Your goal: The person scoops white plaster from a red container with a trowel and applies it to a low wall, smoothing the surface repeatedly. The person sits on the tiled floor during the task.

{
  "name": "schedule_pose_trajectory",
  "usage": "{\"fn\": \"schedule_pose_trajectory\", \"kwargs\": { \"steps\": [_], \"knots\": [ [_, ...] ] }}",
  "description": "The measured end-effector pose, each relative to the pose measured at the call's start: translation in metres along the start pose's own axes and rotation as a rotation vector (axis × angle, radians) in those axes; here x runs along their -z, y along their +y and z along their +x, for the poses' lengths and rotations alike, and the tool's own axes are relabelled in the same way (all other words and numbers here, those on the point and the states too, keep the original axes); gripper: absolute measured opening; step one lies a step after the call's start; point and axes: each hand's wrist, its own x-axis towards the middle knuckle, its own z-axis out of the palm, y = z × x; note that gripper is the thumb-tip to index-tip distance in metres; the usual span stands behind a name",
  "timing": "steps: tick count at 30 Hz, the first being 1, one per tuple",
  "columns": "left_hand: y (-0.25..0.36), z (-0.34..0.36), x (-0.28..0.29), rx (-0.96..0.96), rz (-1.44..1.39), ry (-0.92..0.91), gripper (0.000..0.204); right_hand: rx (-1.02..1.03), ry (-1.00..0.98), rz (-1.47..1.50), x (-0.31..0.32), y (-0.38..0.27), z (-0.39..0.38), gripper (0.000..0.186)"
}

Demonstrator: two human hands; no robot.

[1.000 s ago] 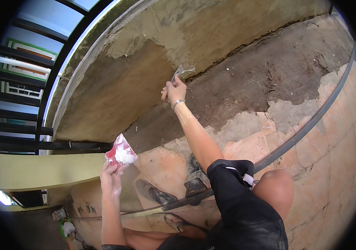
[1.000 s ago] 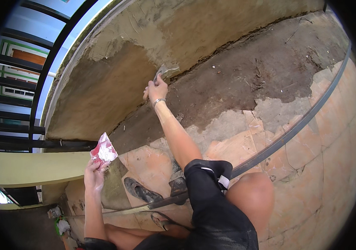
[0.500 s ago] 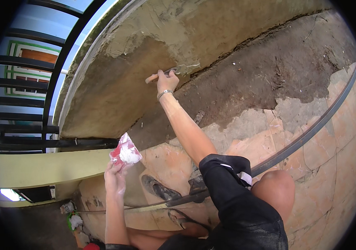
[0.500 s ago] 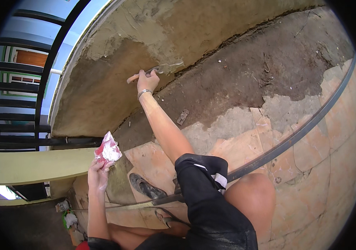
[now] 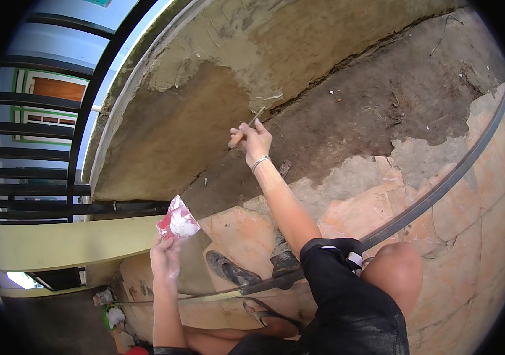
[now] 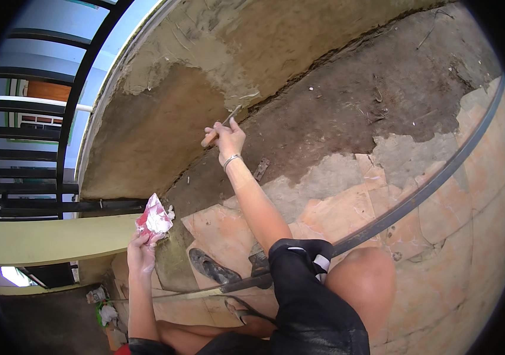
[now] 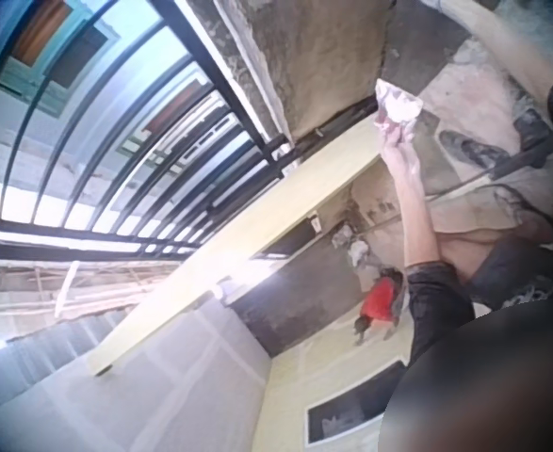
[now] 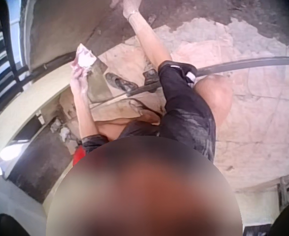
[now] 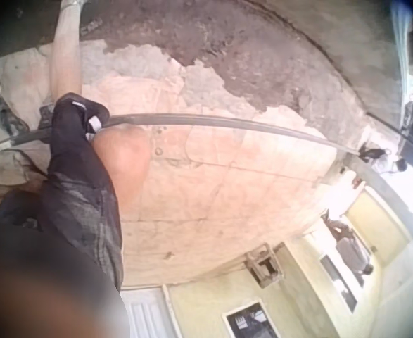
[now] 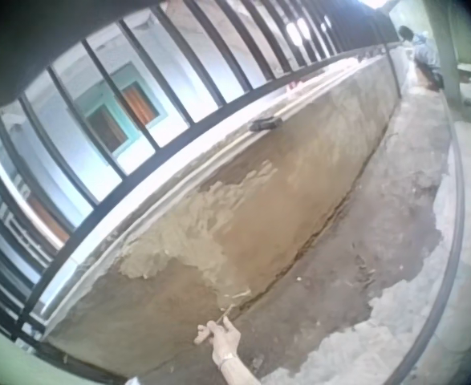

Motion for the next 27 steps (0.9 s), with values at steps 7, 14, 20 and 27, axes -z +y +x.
{"fn": "schedule_pose_trajectory", "kwargs": {
  "steps": [7, 14, 20, 27],
  "knots": [
    [-0.003, -0.003, 0.008, 0.028, 0.032, 0.049, 0.049, -0.021, -0.489, 0.109, 0.003, -0.010, -0.015, 0.073],
    [-0.006, 0.004, 0.007, 0.033, 0.055, 0.060, 0.047, 0.003, 0.019, 0.235, -0.001, 0.015, -0.022, 0.071],
    [-0.003, -0.009, 0.004, 0.010, 0.017, 0.091, 0.049, 0.007, -0.403, 0.113, 0.011, -0.008, -0.019, 0.073],
    [0.005, -0.017, -0.006, 0.020, 0.084, 0.111, 0.049, 0.419, -0.219, 0.011, -0.043, -0.014, -0.036, 0.068]
  ]
}}
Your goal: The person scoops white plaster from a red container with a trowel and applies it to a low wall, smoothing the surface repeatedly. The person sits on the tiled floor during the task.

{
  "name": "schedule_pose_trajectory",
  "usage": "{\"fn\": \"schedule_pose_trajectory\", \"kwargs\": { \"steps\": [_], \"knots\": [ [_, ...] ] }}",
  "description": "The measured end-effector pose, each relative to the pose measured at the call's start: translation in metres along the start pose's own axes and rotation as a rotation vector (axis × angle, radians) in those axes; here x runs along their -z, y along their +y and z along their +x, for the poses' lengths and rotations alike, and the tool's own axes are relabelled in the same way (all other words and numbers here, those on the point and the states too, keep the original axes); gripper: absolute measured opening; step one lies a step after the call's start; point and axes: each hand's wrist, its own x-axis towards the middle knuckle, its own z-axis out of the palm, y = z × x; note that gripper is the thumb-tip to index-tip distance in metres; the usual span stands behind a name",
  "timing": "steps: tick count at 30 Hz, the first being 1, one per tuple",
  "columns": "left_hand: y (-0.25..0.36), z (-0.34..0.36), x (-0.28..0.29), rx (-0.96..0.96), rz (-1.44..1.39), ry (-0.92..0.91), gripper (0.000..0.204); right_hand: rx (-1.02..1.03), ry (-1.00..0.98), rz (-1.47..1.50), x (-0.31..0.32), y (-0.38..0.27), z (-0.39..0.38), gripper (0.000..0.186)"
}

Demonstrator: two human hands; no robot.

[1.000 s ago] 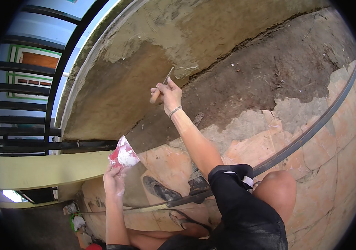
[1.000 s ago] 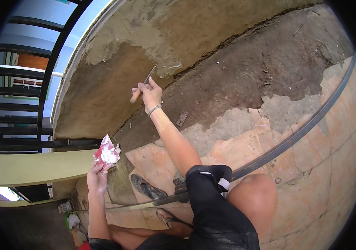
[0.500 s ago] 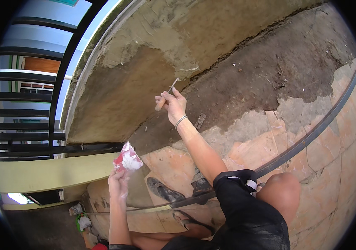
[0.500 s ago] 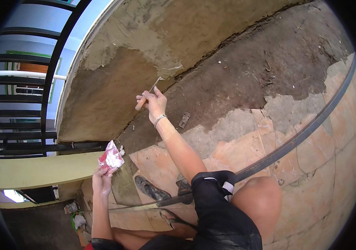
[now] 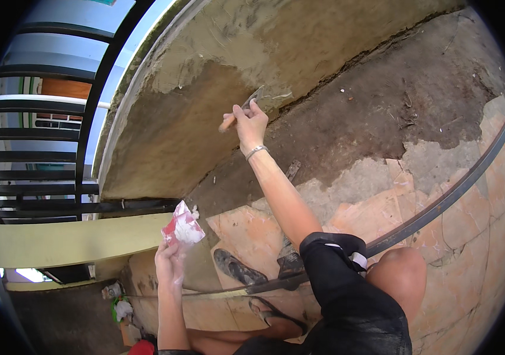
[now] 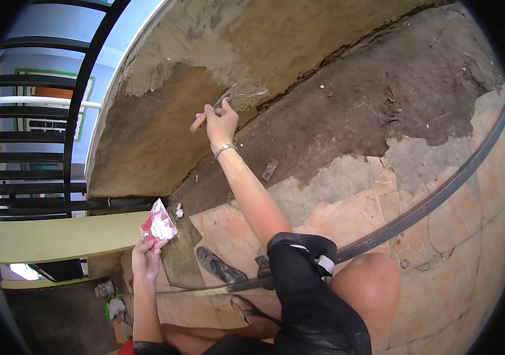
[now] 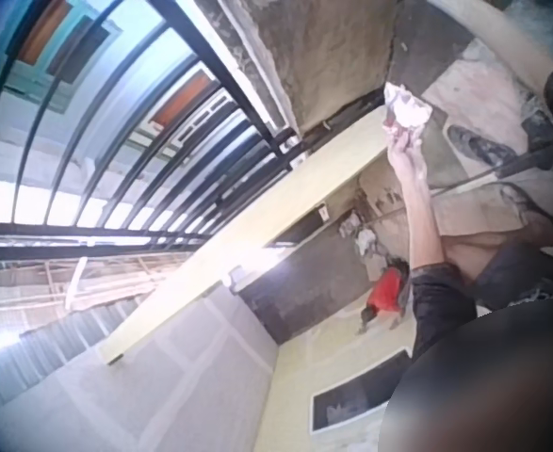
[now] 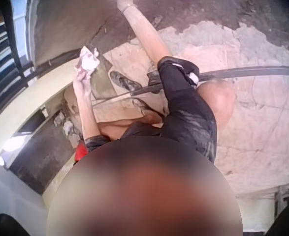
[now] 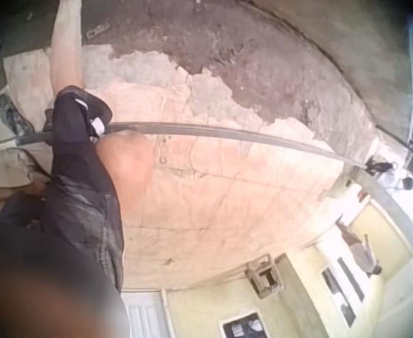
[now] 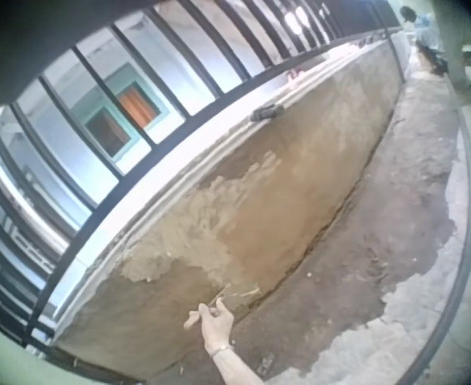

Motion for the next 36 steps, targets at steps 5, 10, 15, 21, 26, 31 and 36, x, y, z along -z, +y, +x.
{"fn": "schedule_pose_trajectory", "kwargs": {
  "steps": [5, 10, 15, 21, 26, 31, 36],
  "knots": [
    [0.001, -0.009, -0.019, -0.037, -0.073, -0.013, 0.049, -0.232, -0.069, 0.007, -0.007, 0.003, 0.015, 0.063],
    [0.002, -0.008, -0.022, -0.040, -0.062, -0.021, 0.050, -0.096, 0.030, 0.050, -0.003, -0.005, 0.005, 0.073],
    [0.001, -0.002, -0.021, -0.035, -0.072, -0.005, 0.051, -0.281, -0.124, -0.034, 0.018, -0.005, 0.011, 0.078],
    [0.003, -0.002, -0.013, -0.066, -0.081, -0.047, 0.052, -0.187, 0.342, -0.047, 0.078, -0.015, 0.062, 0.066],
    [0.003, -0.004, -0.010, -0.043, -0.055, -0.084, 0.053, -0.335, -0.163, -0.096, 0.051, -0.007, 0.022, 0.065],
    [0.009, -0.006, -0.011, -0.060, -0.046, -0.075, 0.053, -0.356, 0.124, -0.058, 0.029, -0.014, 0.007, 0.068],
    [0.015, -0.014, -0.001, -0.112, -0.120, -0.034, 0.048, -0.379, -0.027, 0.046, 0.043, -0.015, 0.022, 0.068]
  ]
}}
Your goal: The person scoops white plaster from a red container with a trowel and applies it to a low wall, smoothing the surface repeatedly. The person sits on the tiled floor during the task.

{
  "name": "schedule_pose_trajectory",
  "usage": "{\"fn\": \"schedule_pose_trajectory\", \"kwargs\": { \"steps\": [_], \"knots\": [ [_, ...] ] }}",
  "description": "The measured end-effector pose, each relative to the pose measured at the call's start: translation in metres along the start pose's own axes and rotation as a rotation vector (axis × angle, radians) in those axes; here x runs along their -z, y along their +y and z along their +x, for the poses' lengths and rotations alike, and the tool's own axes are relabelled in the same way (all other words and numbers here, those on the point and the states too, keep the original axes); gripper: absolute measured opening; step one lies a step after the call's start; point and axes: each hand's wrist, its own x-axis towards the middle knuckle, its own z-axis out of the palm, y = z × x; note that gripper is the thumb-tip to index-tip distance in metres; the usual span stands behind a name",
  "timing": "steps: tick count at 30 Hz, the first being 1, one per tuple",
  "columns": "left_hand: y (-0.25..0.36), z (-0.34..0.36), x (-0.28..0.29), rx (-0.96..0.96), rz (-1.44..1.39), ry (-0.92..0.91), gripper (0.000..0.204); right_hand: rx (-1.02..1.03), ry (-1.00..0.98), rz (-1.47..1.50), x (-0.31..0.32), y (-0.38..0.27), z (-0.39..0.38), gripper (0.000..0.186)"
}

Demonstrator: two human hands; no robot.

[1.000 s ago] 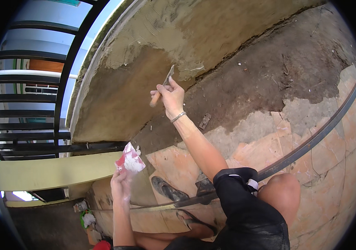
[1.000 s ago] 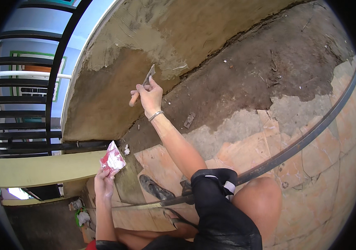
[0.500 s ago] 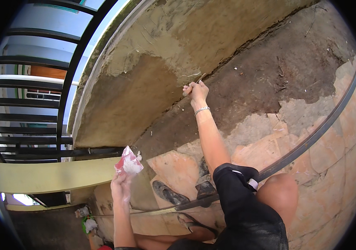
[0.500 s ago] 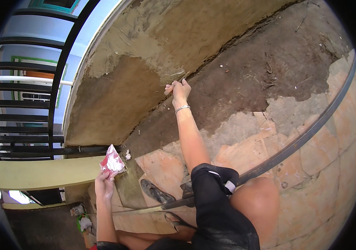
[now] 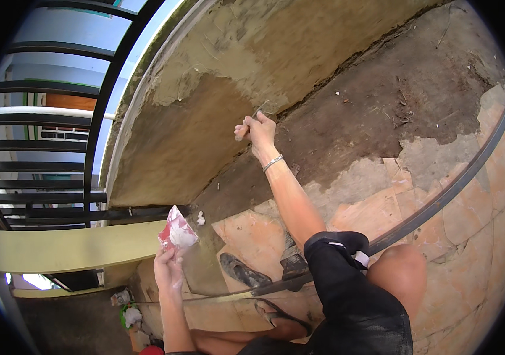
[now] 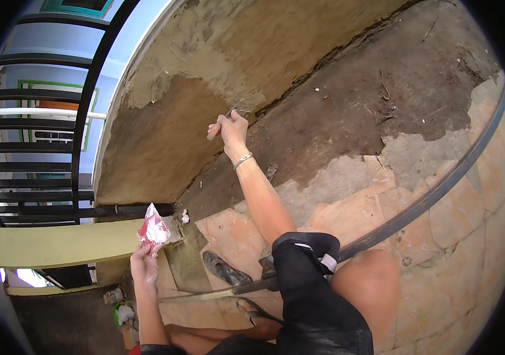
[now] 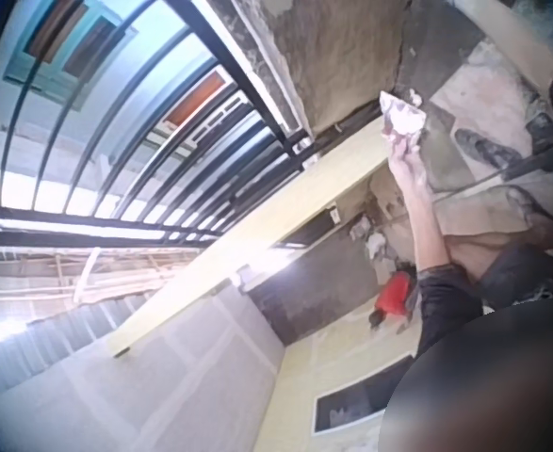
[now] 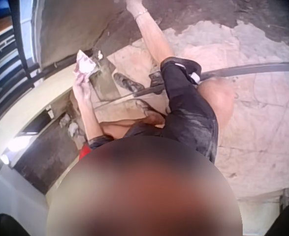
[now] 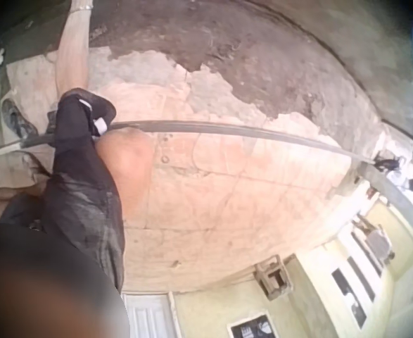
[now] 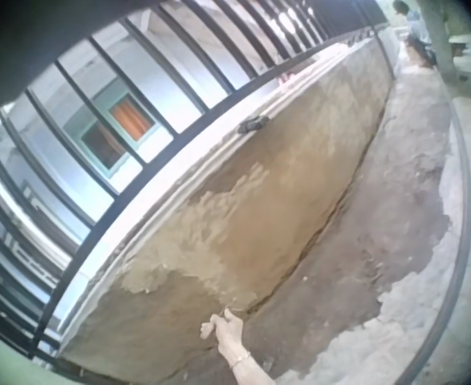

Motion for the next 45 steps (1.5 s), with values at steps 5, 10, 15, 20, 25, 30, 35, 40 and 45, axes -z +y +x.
{"fn": "schedule_pose_trajectory", "kwargs": {
  "steps": [5, 10, 15, 20, 25, 30, 35, 40, 45],
  "knots": [
    [-0.002, 0.003, 0.001, 0.026, 0.017, 0.026, 0.047, -0.132, 0.011, -0.099, 0.021, 0.034, -0.014, 0.058],
    [0.003, 0.000, 0.007, 0.006, 0.036, 0.029, 0.049, -0.072, 0.126, 0.169, 0.017, 0.030, 0.001, 0.032],
    [0.001, 0.002, 0.013, 0.029, 0.053, 0.052, 0.050, 0.174, -0.227, 0.053, -0.025, 0.029, -0.016, 0.063],
    [0.003, 0.001, 0.012, 0.009, 0.062, 0.028, 0.049, 0.281, 0.172, 0.031, -0.067, 0.038, -0.007, 0.071],
    [0.012, -0.013, 0.015, -0.018, 0.047, -0.003, 0.049, 0.385, 0.170, 0.094, -0.092, 0.043, 0.019, 0.070],
    [0.009, -0.014, 0.014, -0.014, 0.019, -0.012, 0.051, 0.159, -0.052, -0.030, -0.083, 0.049, -0.028, 0.077],
    [0.012, -0.019, 0.018, -0.020, 0.020, 0.034, 0.051, 0.120, 0.259, 0.197, -0.056, 0.015, -0.019, 0.039],
    [0.017, -0.029, 0.026, -0.035, 0.011, 0.014, 0.051, 0.010, -0.211, 0.224, -0.040, -0.001, -0.014, 0.059],
    [0.018, -0.028, 0.032, -0.035, 0.077, 0.024, 0.053, 0.000, 0.044, 0.170, -0.045, -0.014, -0.028, 0.074]
  ]
}}
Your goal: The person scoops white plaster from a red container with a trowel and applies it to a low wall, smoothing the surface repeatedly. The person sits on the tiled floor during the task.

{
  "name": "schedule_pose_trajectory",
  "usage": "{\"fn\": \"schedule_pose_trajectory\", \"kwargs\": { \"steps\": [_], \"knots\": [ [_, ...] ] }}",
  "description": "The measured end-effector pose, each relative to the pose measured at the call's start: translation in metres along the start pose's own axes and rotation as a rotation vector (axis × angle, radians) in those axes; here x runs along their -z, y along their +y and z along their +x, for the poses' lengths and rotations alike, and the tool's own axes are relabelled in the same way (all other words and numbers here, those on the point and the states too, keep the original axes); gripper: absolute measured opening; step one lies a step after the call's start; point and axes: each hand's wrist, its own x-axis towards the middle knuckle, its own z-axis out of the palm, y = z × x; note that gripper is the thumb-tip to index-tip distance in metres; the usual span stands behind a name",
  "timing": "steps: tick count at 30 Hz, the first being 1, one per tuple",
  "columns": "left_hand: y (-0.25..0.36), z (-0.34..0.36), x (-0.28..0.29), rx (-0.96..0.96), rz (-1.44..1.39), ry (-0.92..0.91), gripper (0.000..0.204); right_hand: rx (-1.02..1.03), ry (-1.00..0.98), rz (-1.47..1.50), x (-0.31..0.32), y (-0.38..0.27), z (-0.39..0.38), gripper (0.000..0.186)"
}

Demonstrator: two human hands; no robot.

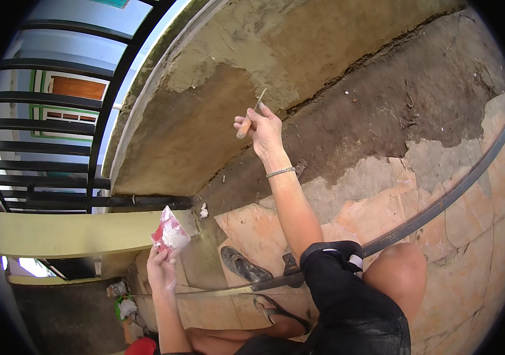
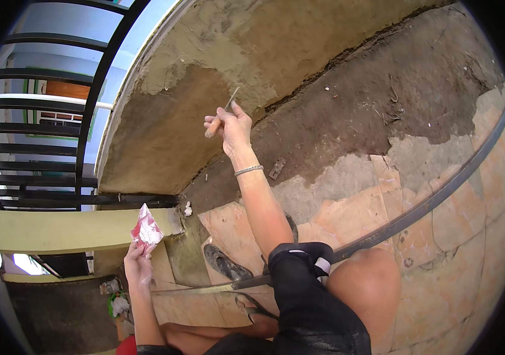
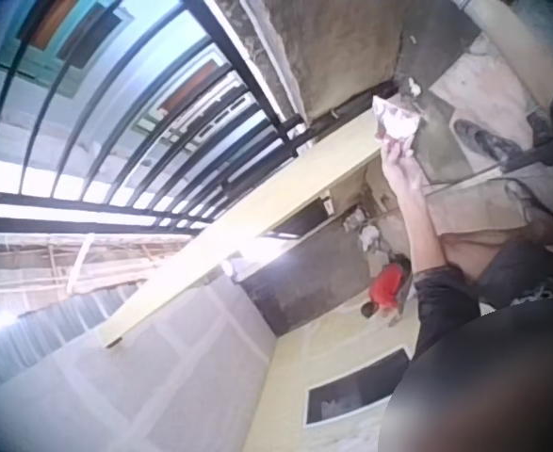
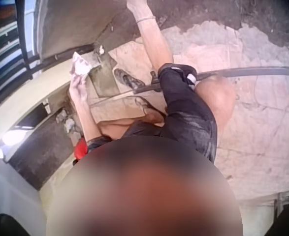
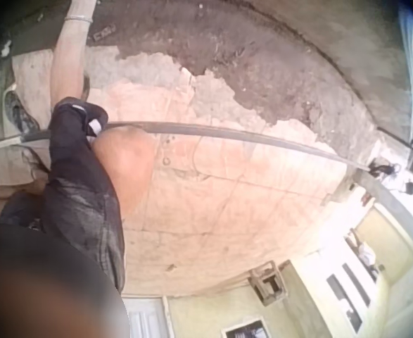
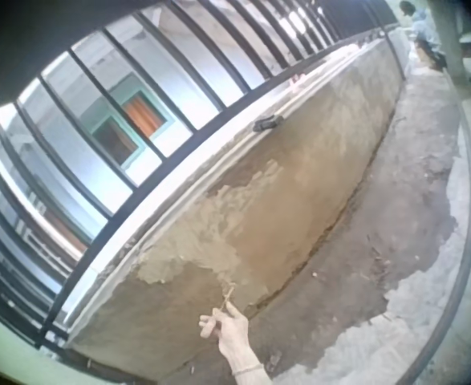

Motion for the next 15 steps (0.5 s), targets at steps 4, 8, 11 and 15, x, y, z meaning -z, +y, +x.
{"fn": "schedule_pose_trajectory", "kwargs": {
  "steps": [4, 8, 11, 15],
  "knots": [
    [0.002, -0.001, 0.005, -0.014, -0.013, -0.063, 0.053, 0.151, -0.165, -0.005, -0.003, -0.004, 0.004, 0.074],
    [-0.003, 0.007, -0.002, 0.023, -0.034, -0.050, 0.054, -0.035, -0.238, -0.320, -0.002, 0.015, 0.011, 0.077],
    [-0.006, 0.014, -0.010, 0.033, -0.058, -0.026, 0.049, 0.291, -0.084, -0.269, -0.018, 0.036, 0.019, 0.081],
    [-0.004, 0.016, -0.016, -0.007, -0.073, -0.034, 0.047, 0.520, 0.063, -0.451, -0.063, 0.055, 0.030, 0.079]
  ]
}}
